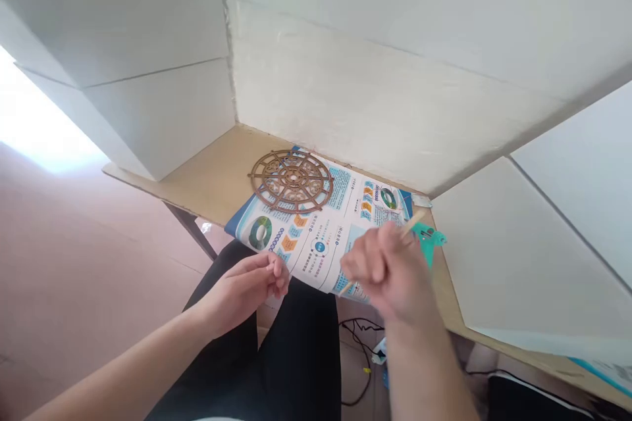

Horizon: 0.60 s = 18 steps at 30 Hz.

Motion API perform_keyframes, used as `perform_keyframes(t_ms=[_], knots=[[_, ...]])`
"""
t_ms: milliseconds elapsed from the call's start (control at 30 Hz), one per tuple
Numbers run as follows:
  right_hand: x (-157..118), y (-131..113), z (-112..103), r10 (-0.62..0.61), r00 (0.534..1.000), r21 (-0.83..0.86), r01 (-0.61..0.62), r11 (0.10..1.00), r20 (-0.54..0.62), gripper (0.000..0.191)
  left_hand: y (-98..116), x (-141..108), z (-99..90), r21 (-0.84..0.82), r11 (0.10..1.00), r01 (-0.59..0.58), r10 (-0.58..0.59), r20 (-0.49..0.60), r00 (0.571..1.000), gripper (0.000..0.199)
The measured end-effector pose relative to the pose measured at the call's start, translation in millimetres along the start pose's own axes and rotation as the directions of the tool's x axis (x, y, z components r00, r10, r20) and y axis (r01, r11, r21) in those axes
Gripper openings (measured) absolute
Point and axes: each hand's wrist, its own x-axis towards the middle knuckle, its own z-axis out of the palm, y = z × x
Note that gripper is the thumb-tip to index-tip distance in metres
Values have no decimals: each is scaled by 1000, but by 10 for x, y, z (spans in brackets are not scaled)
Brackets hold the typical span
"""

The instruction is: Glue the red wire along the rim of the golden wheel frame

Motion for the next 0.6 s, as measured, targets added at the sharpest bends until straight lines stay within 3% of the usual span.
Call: perform_keyframes(t_ms=[67, 133, 167, 267, 433, 500, 600], knots=[[-321, 162, 312, 43, 999, -76, -44, 996, -10, 60, 7, -167, -13, -94, 996, -1, 5, 47, 999, 37], [-606, 296, 606, 98, 994, -207, -106, 973, -48, 23, 7, -342, -14, -156, 988, 10, 4, 87, 996, 39], [-727, 338, 738, 82, 994, -298, -102, 949, -78, 14, 4, -428, -10, -176, 984, 18, 0, 103, 995, 40], [-986, 361, 1041, -22, 991, -465, -41, 884, -129, 11, -9, -651, 9, -198, 979, 45, -18, 141, 990, 40], [-1184, 288, 1235, -173, 980, -523, 95, 847, -102, 12, -83, -849, 24, -160, 982, 95, -62, 198, 978, 49], [-1241, 291, 1243, -164, 980, -482, 92, 871, -110, 14, -152, -882, 25, -140, 985, 97, -67, 204, 977, 55], [-1319, 328, 1233, -62, 982, -375, -9, 927, -177, 11, -266, -934, 42, -108, 990, 95, -73, 185, 980, 60]])
